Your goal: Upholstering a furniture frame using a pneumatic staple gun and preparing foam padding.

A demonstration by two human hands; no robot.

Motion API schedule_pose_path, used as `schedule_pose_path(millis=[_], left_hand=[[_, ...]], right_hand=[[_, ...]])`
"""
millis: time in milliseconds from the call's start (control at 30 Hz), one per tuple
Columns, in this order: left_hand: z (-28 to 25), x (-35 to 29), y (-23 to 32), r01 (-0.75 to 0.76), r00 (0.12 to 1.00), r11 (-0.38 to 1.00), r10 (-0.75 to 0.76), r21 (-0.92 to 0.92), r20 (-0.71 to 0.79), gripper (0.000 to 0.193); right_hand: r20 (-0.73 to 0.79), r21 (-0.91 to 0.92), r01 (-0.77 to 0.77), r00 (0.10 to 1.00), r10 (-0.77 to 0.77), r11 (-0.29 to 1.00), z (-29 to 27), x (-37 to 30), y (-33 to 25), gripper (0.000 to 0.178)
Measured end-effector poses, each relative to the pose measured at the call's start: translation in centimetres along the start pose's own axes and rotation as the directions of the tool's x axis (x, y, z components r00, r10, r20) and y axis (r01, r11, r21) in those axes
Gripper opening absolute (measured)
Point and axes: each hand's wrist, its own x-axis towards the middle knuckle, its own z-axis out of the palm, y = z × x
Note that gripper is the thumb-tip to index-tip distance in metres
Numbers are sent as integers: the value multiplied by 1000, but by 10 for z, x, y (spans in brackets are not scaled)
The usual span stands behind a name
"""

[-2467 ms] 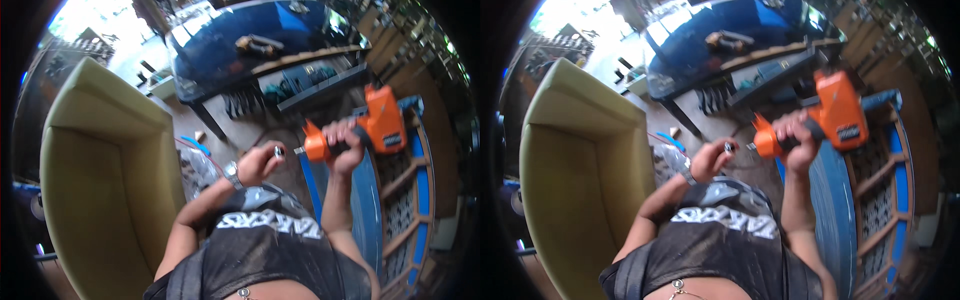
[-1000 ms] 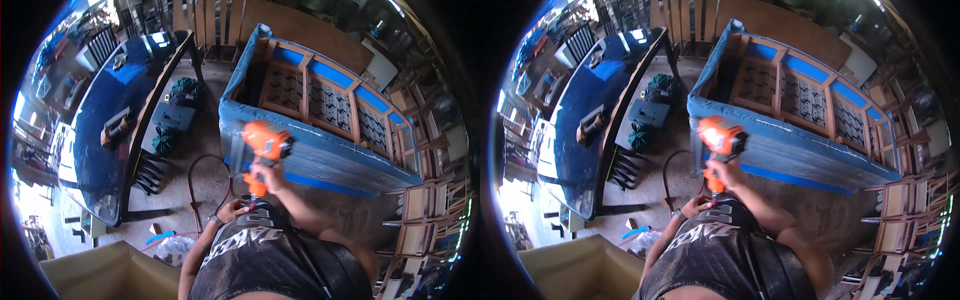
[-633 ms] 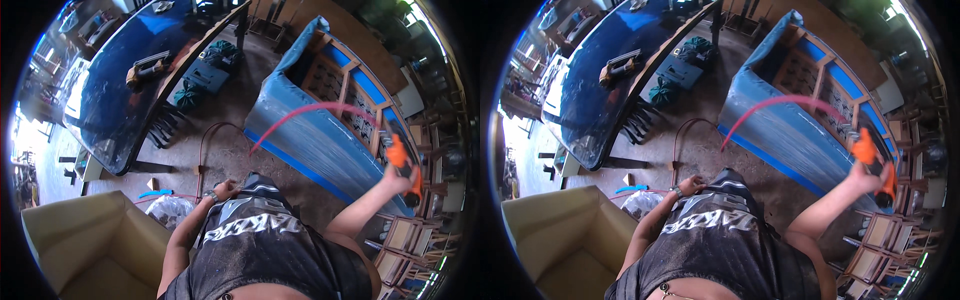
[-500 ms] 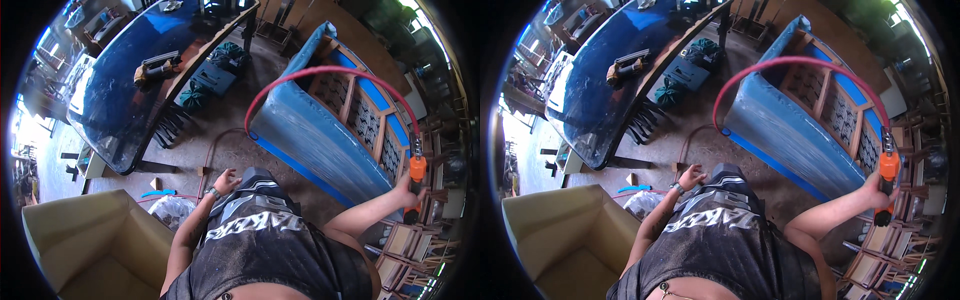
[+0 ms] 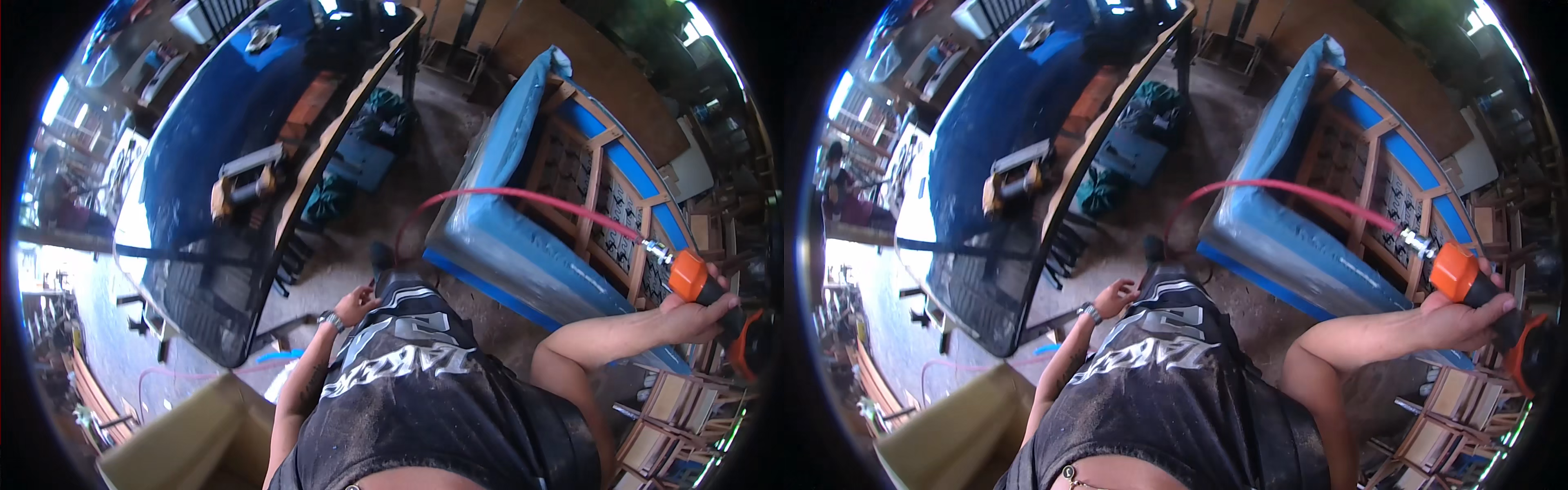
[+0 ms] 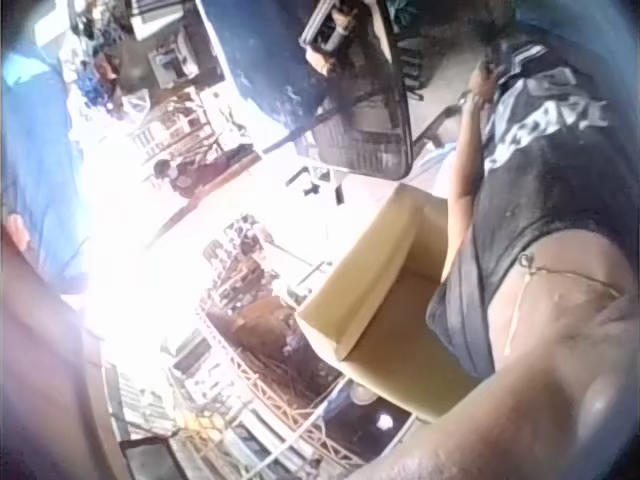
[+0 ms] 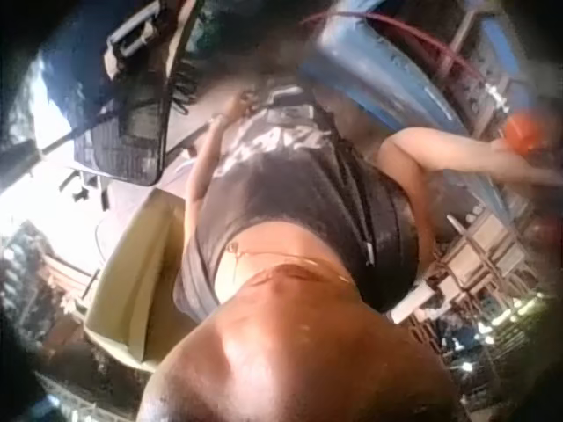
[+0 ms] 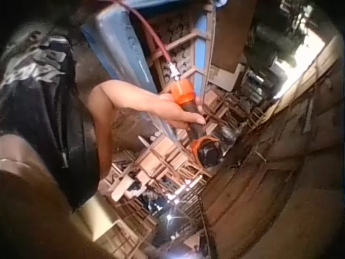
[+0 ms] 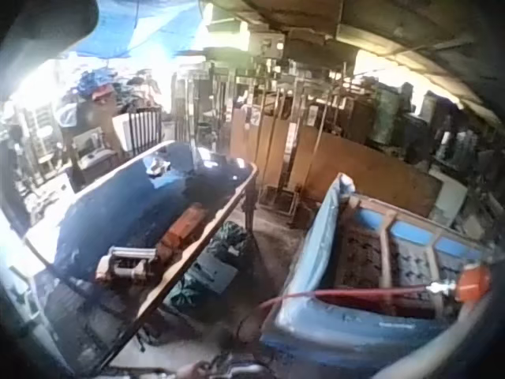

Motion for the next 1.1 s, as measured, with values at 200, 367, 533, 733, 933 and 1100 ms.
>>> schedule_pose_path(millis=[200, 367, 533, 733, 933, 1100], left_hand=[[-84, 82, 69, -212, 974, 974, 217, -75, 66, 48], [-174, 99, 206, -371, 835, 647, 546, -666, 65, 34], [-272, 99, 344, -540, 246, 241, 961, -806, 122, 52], [-304, 109, 446, 88, -99, -162, 980, -983, -170, 87], [-313, 183, 523, 366, -200, -112, 960, -924, -196, 101], [-307, 277, 580, 506, -527, 439, 839, -742, 138, 100]], right_hand=[[374, -25, -395, 848, 375, 918, 60, 13, 25, 29], [585, -3, -698, 580, 567, 716, 98, 18, 48, 41], [468, -223, -639, 592, 656, 736, 135, -5, 66, 44], [440, -117, -787, 505, 742, 606, 192, -37, 93, 53], [505, -84, -883, 362, 784, 462, 225, -50, 170, 54], [451, -90, -951, 226, 863, 296, 247, -39, 275, 63]])
